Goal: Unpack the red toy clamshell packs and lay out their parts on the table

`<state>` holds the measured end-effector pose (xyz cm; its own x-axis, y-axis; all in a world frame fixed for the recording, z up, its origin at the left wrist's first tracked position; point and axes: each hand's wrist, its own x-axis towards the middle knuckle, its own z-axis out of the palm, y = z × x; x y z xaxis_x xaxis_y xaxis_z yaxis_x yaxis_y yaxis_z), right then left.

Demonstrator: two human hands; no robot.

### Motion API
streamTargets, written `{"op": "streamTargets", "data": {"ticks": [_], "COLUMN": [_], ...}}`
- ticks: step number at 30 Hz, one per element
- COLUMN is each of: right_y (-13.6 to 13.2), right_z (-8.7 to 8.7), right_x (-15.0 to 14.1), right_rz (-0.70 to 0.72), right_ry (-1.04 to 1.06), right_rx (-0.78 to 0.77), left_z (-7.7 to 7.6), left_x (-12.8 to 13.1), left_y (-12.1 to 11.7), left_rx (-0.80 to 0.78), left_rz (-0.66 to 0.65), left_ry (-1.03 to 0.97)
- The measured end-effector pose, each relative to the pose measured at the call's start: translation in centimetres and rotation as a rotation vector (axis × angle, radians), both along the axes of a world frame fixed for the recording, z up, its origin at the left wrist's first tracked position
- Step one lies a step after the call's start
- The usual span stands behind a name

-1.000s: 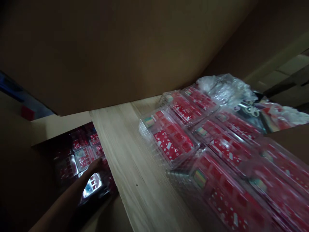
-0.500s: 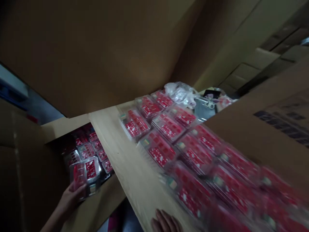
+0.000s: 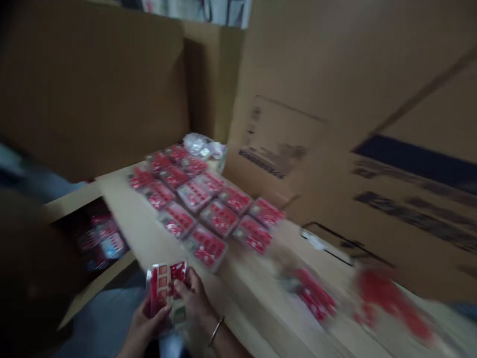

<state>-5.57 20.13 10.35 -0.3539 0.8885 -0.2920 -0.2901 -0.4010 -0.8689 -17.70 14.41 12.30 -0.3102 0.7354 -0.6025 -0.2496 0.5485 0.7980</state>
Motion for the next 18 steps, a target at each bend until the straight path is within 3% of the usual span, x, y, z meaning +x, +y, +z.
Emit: {"op": "streamTargets", "data": {"ticks": [4,6,9,11,15,18], "right_y": [-2.6,-4.3,-6.5,-7.0,-4.9,-1.6], "right_z": [0.3,0.2,0.7,1.7,4.2,4.6], "right_x": [12.4,17.6,23.4,26.7,33.7,38.2], "right_rz": [-0.107,-0.169,-0.392,-0.475,-0.385,-0.254], "right_ry": [-0.170,-0.283,-0.507,-0.630,-0.750,-0.858], "right_rx": [-0.039,-0.033,-0.039,-0.010,0.129,0.199], "left_z": [-2.5,-3.0,-2.4,-1.2,0.5,-0.1], "left_x": [9.5,13.2,18.0,21.2,28.0,32.1], "left_y": [-0.5,0.2,1.7,2.6,4.4,5.7], "left_rx": [0.073,0.074,-0.003,-0.075,-0.121,-0.124], "left_rz": [-0.201,-0.379,-0.625,-0.702,-0.757,-0.784], "left_ry": [-0.090,-0.149,-0.262,-0.322,-0.336,-0.297]}}
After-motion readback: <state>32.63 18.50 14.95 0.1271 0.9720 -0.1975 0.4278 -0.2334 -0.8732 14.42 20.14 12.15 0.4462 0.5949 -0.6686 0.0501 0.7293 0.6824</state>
